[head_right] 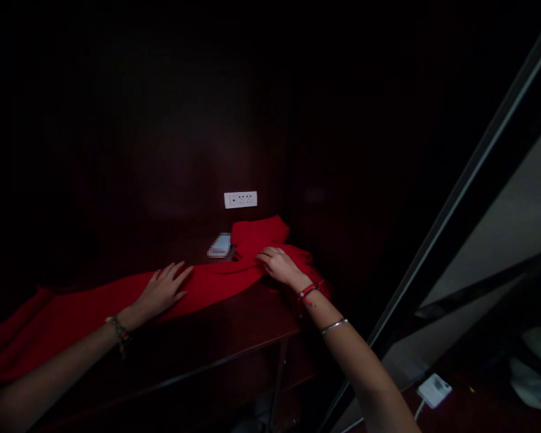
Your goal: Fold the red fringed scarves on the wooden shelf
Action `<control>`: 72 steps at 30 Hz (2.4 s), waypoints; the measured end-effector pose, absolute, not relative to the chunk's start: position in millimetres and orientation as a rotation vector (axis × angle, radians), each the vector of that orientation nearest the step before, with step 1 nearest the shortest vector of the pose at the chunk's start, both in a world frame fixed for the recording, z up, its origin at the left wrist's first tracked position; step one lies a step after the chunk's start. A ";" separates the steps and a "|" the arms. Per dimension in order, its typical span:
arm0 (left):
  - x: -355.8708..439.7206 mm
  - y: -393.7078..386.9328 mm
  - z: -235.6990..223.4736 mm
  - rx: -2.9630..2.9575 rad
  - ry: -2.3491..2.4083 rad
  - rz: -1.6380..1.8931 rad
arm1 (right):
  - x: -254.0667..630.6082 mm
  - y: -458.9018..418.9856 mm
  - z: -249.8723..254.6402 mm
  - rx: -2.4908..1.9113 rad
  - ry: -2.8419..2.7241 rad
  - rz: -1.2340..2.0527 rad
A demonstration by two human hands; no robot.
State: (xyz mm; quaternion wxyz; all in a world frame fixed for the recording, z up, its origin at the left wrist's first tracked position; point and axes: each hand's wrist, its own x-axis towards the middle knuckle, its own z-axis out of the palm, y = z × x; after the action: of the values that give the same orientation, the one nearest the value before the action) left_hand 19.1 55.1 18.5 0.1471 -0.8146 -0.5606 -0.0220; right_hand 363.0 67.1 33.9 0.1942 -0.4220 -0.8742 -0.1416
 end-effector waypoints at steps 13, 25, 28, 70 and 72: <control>-121.2 -12.7 -6.6 -2.321 -2.266 0.004 | 209.9 50.5 -31.4 -0.794 -2.650 -0.010; -125.3 34.6 41.2 -2.669 -2.124 -0.040 | 234.8 85.7 4.8 -1.017 -2.466 -0.104; -101.0 69.1 45.3 -2.650 -1.971 -0.155 | 237.7 105.7 20.1 -1.321 -2.492 -0.240; 22.0 49.6 -3.3 -2.585 -1.720 -0.184 | 256.1 55.8 -18.3 -1.120 -2.567 -0.382; 38.4 52.1 -20.1 -2.533 -1.863 -0.150 | 244.1 57.1 -18.4 -1.177 -2.571 -0.392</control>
State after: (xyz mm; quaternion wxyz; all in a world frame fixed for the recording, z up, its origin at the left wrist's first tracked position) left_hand 38.4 52.1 -20.1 -0.0031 -0.8045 -0.5920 -0.0476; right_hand 244.1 57.1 -18.4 0.1430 -0.4081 -0.8914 -0.1359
